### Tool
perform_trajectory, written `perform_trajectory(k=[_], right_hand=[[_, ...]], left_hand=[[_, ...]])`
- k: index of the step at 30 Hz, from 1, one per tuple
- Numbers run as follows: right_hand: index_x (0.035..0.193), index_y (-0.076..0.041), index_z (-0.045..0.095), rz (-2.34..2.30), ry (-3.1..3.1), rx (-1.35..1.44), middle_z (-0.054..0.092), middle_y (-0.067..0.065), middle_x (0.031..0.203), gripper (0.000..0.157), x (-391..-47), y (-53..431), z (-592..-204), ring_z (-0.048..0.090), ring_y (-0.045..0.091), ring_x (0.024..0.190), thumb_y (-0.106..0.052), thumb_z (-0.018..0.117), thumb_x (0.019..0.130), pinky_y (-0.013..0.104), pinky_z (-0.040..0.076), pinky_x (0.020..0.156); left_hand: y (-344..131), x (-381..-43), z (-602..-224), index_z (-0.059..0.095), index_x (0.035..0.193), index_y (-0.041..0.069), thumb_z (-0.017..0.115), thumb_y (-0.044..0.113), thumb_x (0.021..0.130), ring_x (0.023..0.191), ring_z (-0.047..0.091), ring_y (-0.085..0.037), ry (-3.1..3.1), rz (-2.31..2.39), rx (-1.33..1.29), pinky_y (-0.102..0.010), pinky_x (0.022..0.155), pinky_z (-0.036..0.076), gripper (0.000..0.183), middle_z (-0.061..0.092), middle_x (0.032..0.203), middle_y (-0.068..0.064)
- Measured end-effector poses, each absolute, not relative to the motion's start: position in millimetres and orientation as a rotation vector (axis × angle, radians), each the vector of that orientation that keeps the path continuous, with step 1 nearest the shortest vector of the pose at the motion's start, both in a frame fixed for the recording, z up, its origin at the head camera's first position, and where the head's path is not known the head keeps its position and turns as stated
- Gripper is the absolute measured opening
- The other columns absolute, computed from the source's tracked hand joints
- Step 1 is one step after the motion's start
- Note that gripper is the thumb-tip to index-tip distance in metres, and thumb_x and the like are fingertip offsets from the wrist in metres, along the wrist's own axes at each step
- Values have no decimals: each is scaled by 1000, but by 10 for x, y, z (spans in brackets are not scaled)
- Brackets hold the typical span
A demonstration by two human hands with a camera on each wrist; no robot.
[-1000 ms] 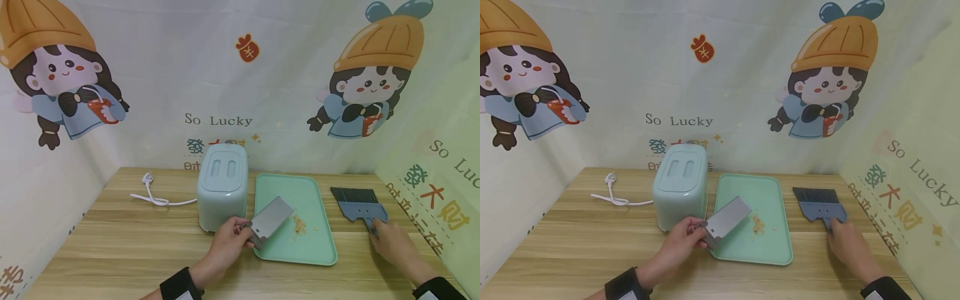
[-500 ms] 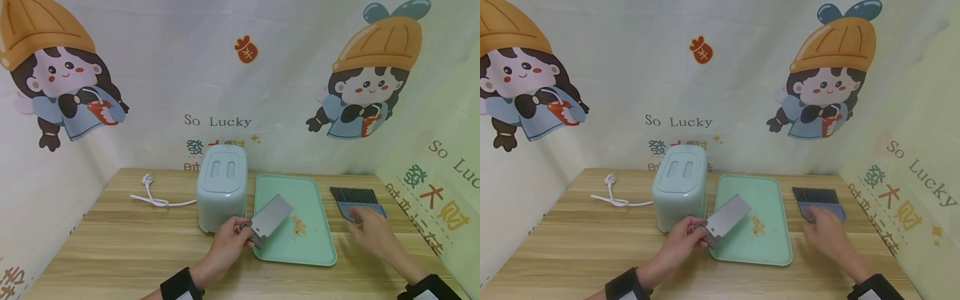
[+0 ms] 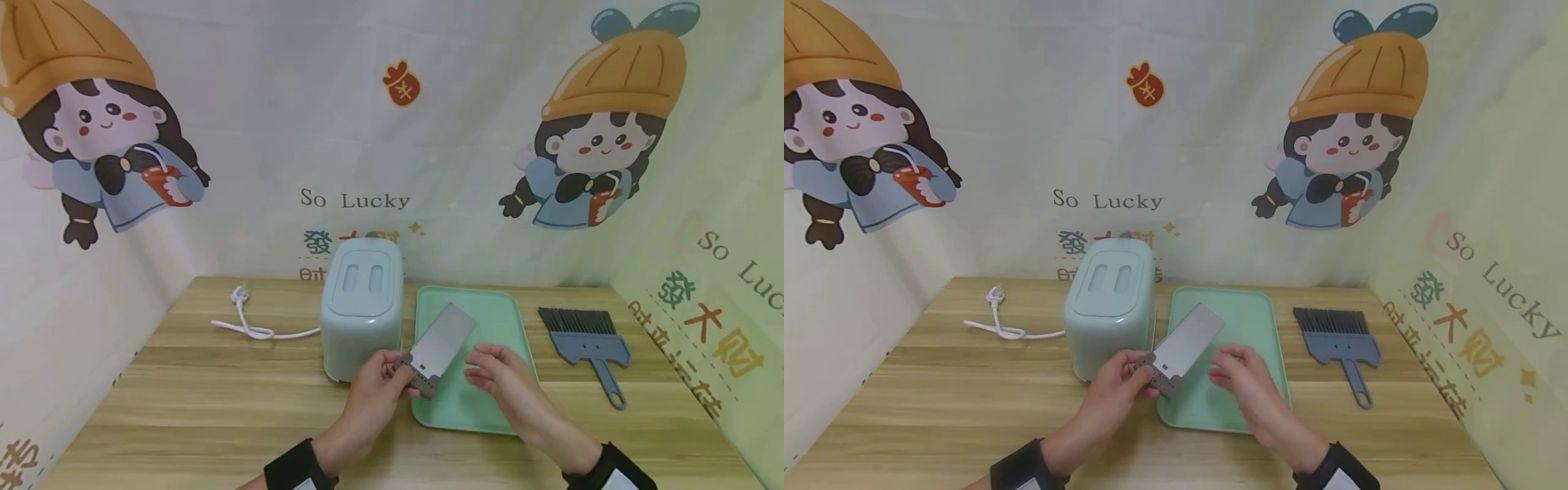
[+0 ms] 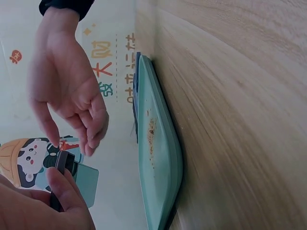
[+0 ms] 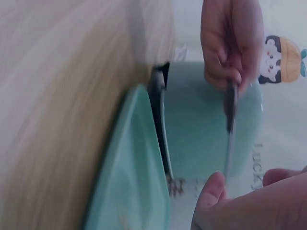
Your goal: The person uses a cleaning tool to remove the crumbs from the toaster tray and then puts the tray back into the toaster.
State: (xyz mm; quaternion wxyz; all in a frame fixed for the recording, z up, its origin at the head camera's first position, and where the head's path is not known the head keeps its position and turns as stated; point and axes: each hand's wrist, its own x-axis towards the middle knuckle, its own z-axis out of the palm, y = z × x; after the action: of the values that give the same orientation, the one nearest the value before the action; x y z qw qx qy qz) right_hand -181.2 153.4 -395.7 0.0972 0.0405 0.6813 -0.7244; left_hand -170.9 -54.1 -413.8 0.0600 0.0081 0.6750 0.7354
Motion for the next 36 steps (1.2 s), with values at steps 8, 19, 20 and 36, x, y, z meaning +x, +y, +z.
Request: perform_trajectory(k=[8,19,20,36], right_hand=[[124,9,39,-2189,1689,106,47,19,122,38,-1767,1157,-4066,54,24,106,-19,48,99,36,45,97],[132,11,35,-2168,1694,2,46,21,129,38,-1721,1166,-4122,52,21,112,-8,43,100,32,45,96],[132,11,35,-2168,1703,1,46,21,129,38,-1718,1186,-4121,52,22,112,-8,44,100,32,45,96],[131,12,33,-2036,1815,-61,53,20,116,43,-1595,1473,-4018,55,23,104,-4,52,96,32,50,89]], left_hand=[[-523,-1691,-4137,47,123,-4,54,6,94,87,61,-20,2014,2260,24,-28,77,55,31,57,104,-17],[-523,-1680,-4169,49,122,-4,58,9,93,86,60,-19,2018,2195,94,-29,79,55,33,57,100,-14],[-541,-1682,-4166,49,122,-2,58,11,94,86,60,-19,2045,2154,107,-30,79,55,32,58,99,-13],[-1397,-2115,-3447,63,108,19,58,23,94,78,58,-9,3145,1435,501,-31,67,52,16,65,89,5]])
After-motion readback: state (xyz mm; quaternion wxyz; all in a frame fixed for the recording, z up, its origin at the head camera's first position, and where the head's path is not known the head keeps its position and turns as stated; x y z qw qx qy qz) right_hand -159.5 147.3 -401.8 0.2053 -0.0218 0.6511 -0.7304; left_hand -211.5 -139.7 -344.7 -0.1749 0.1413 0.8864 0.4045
